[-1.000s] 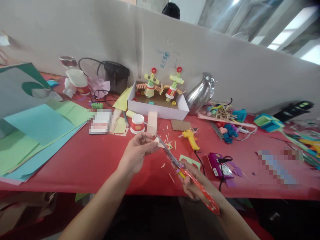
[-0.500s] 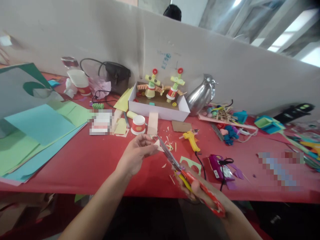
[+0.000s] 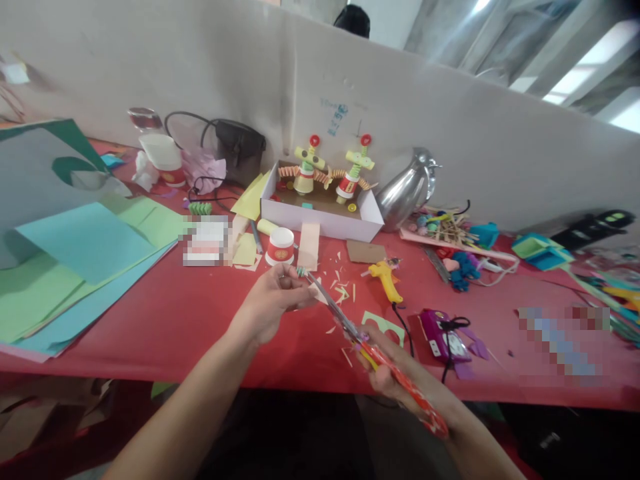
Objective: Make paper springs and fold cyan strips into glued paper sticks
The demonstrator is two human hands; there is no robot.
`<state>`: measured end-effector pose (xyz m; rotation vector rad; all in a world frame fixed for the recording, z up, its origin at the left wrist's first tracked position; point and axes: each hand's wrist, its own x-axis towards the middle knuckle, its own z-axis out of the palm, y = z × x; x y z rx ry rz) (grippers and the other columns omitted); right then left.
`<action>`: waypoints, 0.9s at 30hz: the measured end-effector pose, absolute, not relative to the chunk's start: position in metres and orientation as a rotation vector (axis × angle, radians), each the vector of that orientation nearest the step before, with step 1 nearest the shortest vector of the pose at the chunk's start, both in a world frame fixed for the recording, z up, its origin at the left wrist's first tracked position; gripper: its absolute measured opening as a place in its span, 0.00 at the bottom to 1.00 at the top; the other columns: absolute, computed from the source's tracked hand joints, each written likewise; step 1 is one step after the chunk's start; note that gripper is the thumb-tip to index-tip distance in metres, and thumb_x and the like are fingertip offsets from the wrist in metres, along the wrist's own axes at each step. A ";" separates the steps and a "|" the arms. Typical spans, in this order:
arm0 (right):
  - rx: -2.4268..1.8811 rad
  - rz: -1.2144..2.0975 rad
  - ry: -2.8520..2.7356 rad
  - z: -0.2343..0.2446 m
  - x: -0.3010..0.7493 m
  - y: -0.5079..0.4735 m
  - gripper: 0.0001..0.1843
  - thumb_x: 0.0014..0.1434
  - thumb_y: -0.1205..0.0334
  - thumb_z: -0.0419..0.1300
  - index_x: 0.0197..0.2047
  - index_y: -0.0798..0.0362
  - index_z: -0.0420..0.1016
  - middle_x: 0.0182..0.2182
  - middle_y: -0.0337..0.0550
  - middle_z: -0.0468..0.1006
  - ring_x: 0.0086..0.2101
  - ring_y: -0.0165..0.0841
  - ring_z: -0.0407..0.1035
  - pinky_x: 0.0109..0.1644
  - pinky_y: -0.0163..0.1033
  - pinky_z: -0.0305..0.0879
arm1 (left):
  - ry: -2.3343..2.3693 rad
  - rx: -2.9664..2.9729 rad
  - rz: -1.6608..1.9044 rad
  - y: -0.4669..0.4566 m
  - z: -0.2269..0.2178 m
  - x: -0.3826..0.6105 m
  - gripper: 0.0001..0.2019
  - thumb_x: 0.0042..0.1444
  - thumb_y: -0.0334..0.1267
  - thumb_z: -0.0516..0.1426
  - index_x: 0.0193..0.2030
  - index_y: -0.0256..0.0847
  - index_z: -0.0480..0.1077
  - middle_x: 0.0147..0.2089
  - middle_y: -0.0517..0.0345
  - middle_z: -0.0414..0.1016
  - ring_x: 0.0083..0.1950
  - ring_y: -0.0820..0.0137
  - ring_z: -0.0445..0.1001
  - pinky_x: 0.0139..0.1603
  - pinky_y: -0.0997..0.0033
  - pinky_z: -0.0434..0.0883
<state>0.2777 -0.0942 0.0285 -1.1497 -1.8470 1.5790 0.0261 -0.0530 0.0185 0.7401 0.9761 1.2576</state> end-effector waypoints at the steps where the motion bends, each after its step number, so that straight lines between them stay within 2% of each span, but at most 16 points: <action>1: -1.139 1.595 -1.844 0.028 0.277 -0.094 0.35 0.54 0.29 0.57 0.53 0.47 0.72 0.29 0.39 0.67 0.27 0.30 0.60 0.32 0.36 0.67 | 0.983 0.747 1.255 -0.053 0.018 0.026 0.20 0.43 0.32 0.69 0.33 0.42 0.61 0.30 0.59 0.77 0.30 0.70 0.77 0.38 0.66 0.74; 4: -1.127 1.624 -1.813 0.027 0.275 -0.093 0.33 0.55 0.30 0.57 0.52 0.47 0.71 0.27 0.38 0.66 0.25 0.29 0.60 0.32 0.36 0.68 | 1.004 0.762 1.244 -0.053 0.019 0.025 0.19 0.43 0.33 0.69 0.33 0.42 0.61 0.29 0.60 0.77 0.30 0.70 0.77 0.37 0.68 0.72; 7: -1.120 1.667 -1.765 0.023 0.272 -0.092 0.32 0.55 0.31 0.58 0.49 0.49 0.71 0.24 0.35 0.64 0.21 0.26 0.56 0.28 0.34 0.65 | 1.007 0.774 1.226 -0.054 0.020 0.025 0.19 0.45 0.33 0.69 0.33 0.42 0.60 0.28 0.62 0.77 0.30 0.72 0.77 0.37 0.70 0.72; 11: -1.114 1.715 -1.700 0.015 0.268 -0.095 0.37 0.52 0.27 0.57 0.49 0.52 0.69 0.21 0.30 0.59 0.17 0.21 0.48 0.18 0.29 0.51 | 1.012 0.753 1.239 -0.055 0.020 0.026 0.18 0.44 0.33 0.69 0.33 0.41 0.63 0.30 0.62 0.77 0.33 0.72 0.78 0.40 0.70 0.73; 14: -1.134 1.729 -1.620 0.008 0.264 -0.101 0.37 0.53 0.27 0.56 0.50 0.50 0.66 0.21 0.28 0.57 0.14 0.19 0.46 0.15 0.28 0.44 | 1.006 0.724 1.259 -0.057 0.018 0.030 0.15 0.44 0.33 0.69 0.34 0.40 0.67 0.32 0.60 0.77 0.36 0.72 0.78 0.42 0.70 0.74; 21: -1.164 1.734 -1.549 -0.013 0.262 -0.112 0.34 0.54 0.27 0.55 0.48 0.49 0.63 0.21 0.27 0.57 0.12 0.18 0.47 0.13 0.27 0.44 | 1.008 0.668 1.266 -0.061 0.012 0.038 0.12 0.44 0.36 0.70 0.33 0.38 0.73 0.33 0.60 0.76 0.36 0.73 0.77 0.46 0.71 0.75; 27: -1.144 1.720 -1.546 -0.020 0.261 -0.115 0.34 0.56 0.27 0.53 0.49 0.49 0.61 0.21 0.27 0.57 0.12 0.18 0.47 0.13 0.27 0.45 | 0.947 0.632 1.268 -0.063 0.006 0.043 0.10 0.46 0.39 0.69 0.29 0.37 0.74 0.29 0.59 0.76 0.30 0.76 0.75 0.50 0.67 0.75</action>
